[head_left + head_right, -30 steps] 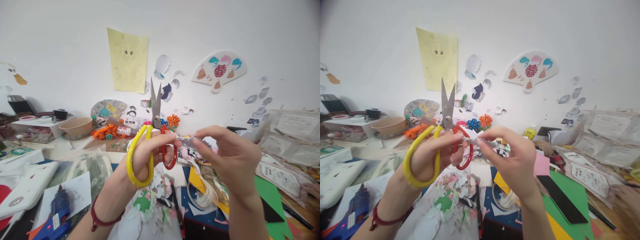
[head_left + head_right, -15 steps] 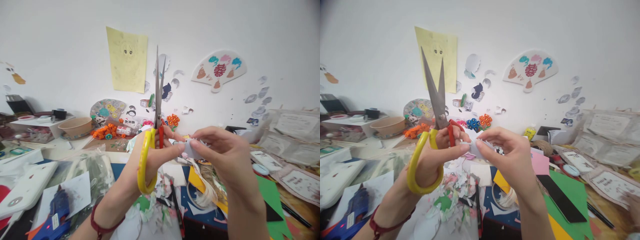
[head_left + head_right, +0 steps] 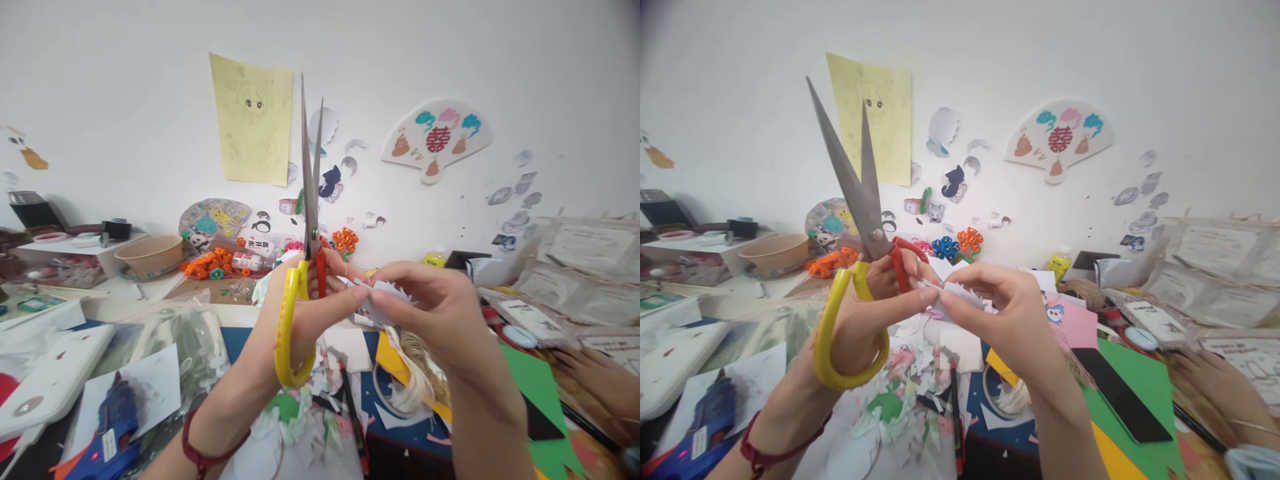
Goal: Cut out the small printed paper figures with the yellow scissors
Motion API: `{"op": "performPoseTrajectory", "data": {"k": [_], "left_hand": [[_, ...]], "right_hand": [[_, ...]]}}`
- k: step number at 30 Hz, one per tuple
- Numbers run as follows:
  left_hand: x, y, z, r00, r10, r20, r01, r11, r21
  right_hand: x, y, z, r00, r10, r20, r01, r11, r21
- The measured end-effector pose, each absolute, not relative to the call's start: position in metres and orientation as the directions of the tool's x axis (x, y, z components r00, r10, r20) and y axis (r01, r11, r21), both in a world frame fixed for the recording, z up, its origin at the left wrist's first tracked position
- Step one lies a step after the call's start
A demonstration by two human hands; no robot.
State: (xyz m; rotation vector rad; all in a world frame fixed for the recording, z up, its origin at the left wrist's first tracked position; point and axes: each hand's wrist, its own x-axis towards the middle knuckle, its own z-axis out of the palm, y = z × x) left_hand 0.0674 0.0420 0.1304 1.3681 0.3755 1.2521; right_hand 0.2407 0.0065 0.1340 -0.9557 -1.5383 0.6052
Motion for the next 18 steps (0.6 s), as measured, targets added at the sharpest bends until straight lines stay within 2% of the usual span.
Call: {"op": "performPoseTrajectory", "data": {"k": [9, 18], "left_hand": [[0.067, 0.04, 0.133, 0.324, 0.849, 0.417, -0.369, -0.292, 0.882], [0.067, 0.041, 0.136, 0.265, 0.867, 0.423, -0.375, -0.311, 0.873]], "right_hand": [[0.24, 0.007, 0.135, -0.004, 0.772, 0.636, 0.299, 0.608, -0.736], [0.251, 0.004, 0.141, 0.008, 0.858, 0.514, 0.468, 0.451, -0.76]]}}
